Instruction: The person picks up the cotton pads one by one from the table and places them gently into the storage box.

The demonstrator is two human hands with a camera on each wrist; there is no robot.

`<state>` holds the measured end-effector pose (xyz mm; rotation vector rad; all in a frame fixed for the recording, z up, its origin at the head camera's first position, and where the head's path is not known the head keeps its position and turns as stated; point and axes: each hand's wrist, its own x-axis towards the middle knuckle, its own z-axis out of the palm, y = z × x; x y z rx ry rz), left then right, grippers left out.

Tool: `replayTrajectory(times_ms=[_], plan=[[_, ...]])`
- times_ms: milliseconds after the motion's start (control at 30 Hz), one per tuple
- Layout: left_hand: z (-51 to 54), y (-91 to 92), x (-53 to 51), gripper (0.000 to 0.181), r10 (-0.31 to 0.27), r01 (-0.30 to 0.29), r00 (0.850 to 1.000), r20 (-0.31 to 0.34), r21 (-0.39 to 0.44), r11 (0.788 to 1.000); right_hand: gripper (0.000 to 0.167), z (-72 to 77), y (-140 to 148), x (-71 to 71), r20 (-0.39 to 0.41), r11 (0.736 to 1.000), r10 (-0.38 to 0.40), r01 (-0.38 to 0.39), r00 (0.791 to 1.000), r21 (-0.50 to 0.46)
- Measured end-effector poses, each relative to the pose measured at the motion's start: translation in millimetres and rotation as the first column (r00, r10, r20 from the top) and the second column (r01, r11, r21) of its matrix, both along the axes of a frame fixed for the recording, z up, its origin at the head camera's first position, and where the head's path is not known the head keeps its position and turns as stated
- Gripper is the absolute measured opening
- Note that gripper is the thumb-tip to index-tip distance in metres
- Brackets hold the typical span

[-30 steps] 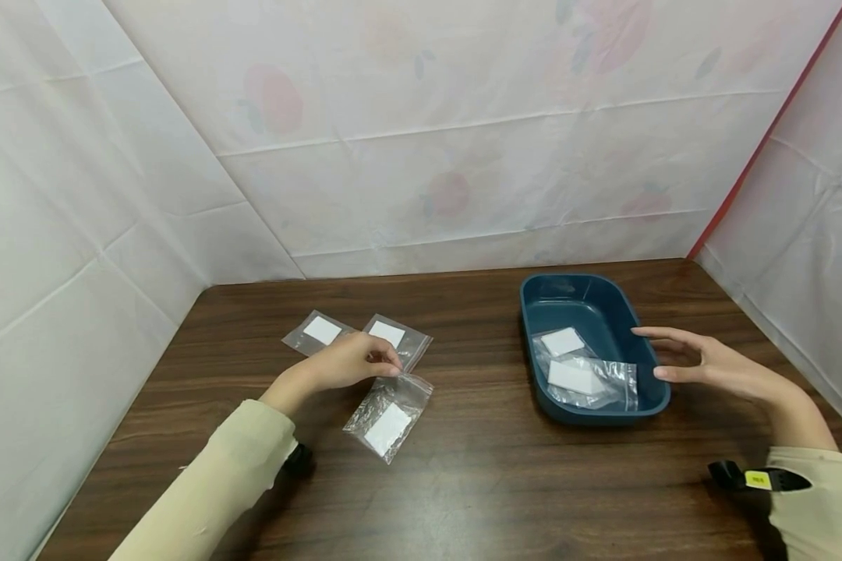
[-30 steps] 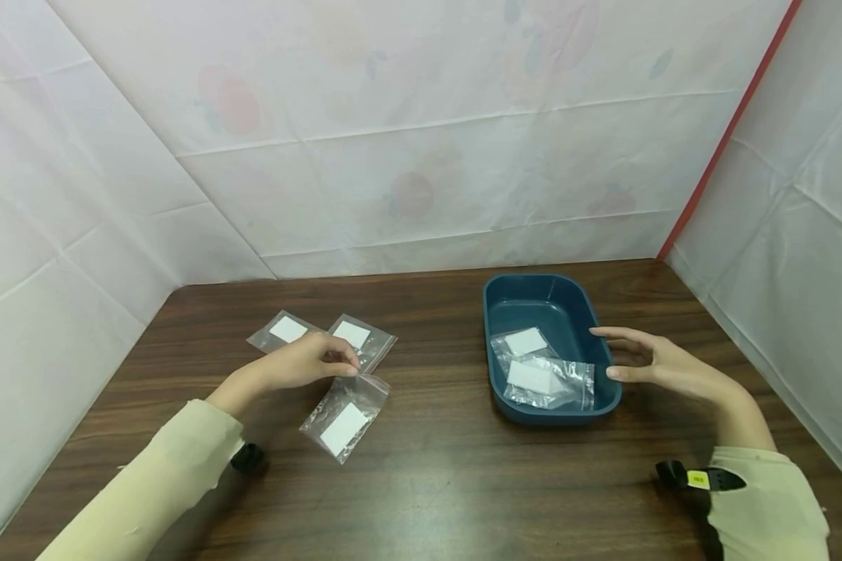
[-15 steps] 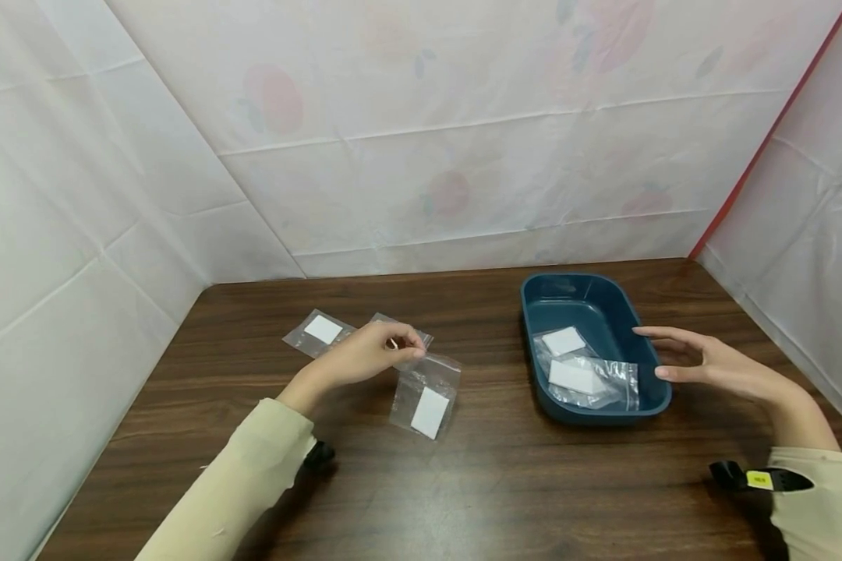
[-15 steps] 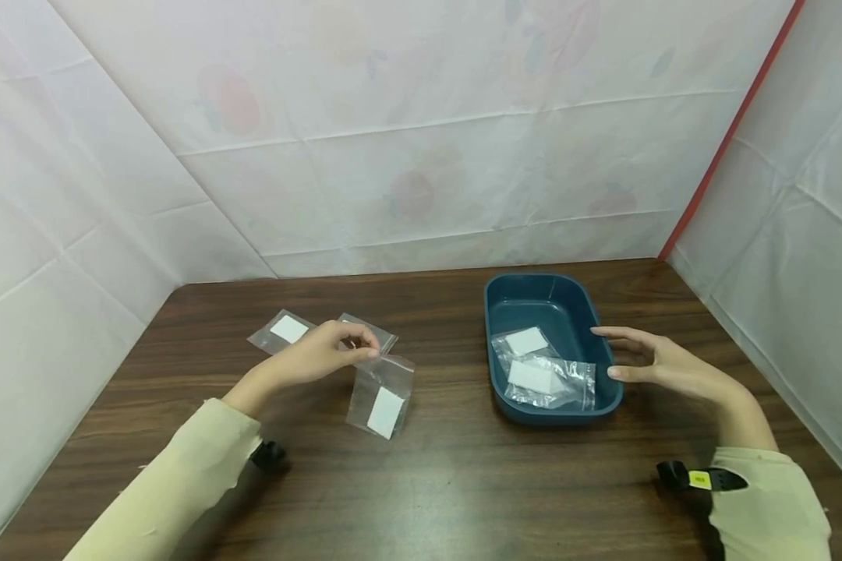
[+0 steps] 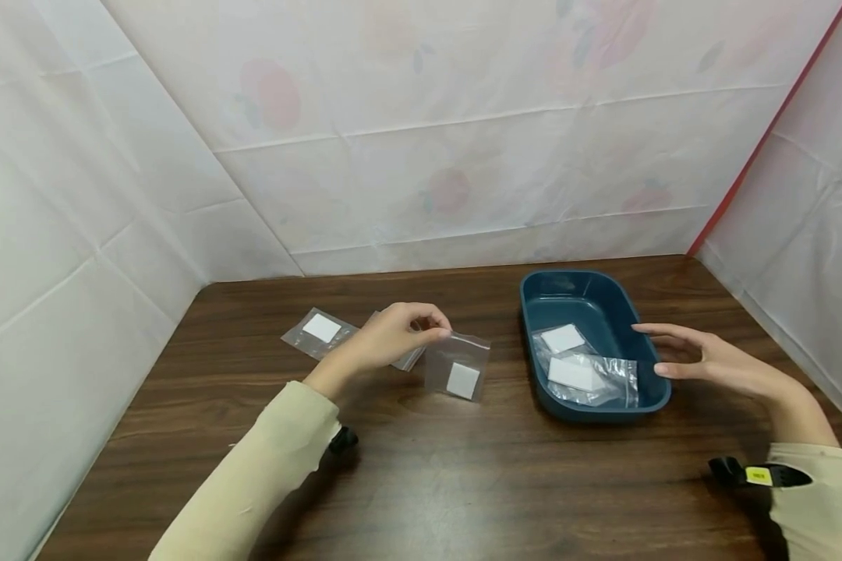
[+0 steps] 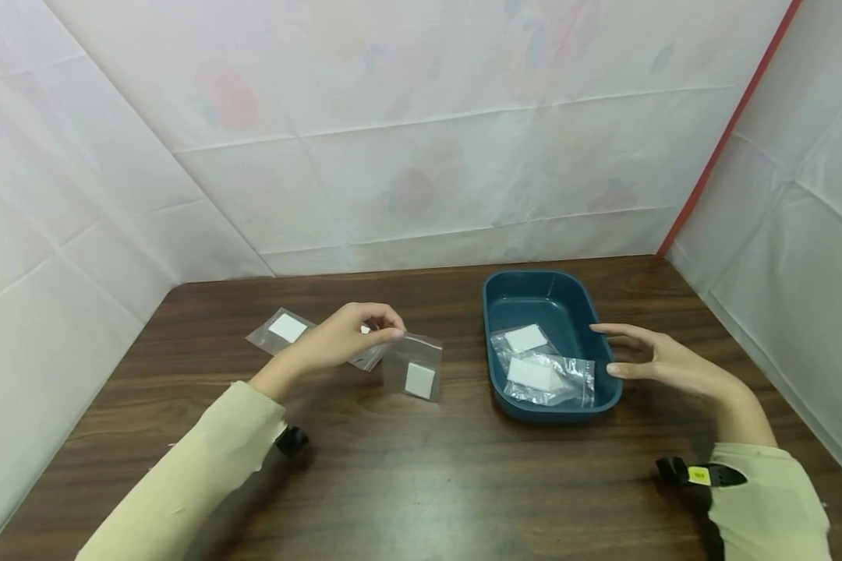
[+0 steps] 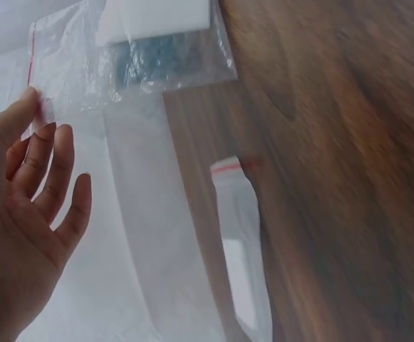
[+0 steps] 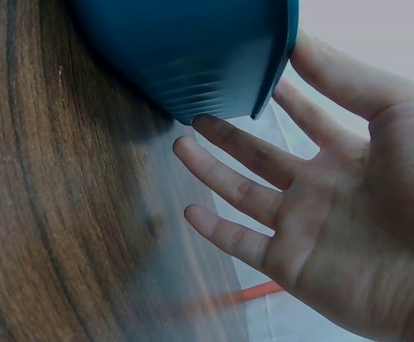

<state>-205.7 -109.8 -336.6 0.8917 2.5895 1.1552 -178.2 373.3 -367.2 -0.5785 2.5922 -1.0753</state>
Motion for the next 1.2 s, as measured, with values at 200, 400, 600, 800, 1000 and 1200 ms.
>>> replayTrajectory(times_ms=[200,400,600,800,1000,1200], plan=[[4.2,15.5,-5.8,0.01,0.004,-0.003,1.0,-0.025,0.029,1.0,0.06,1.2,2,-0.3,-0.004,1.0,-0.009,0.009,1.0,0.03],[13.3,27.9,-8.0,0.01,0.019,-0.017,1.0,-0.017,0.073,0.997,0.059,-0.8,2,-1.4,-0.008,1.0,0.002,-0.002,1.0,0.005],[21.2,39.6,-9.5,0.012,0.04,-0.032,0.997,-0.061,0.118,0.992,0.059,-2.5,1,-2.1,-0.008,1.0,0.002,-0.002,1.0,0.002],[26.7,54.1,-9.1,0.016,0.083,-0.069,0.992,-0.094,0.148,0.987,0.059,-2.2,2,-2.5,-0.011,1.0,-0.002,0.002,1.0,0.01],[32.1,68.7,-6.4,0.018,0.112,-0.094,0.99,-0.08,0.201,0.975,0.059,-1.9,1,-3.5,-0.004,1.0,0.001,-0.001,1.0,0.0],[33.9,84.0,-7.3,0.019,0.113,-0.09,0.99,-0.084,0.237,0.967,0.059,-2.1,1,-4.2,-0.005,1.0,0.001,-0.001,1.0,0.007]])
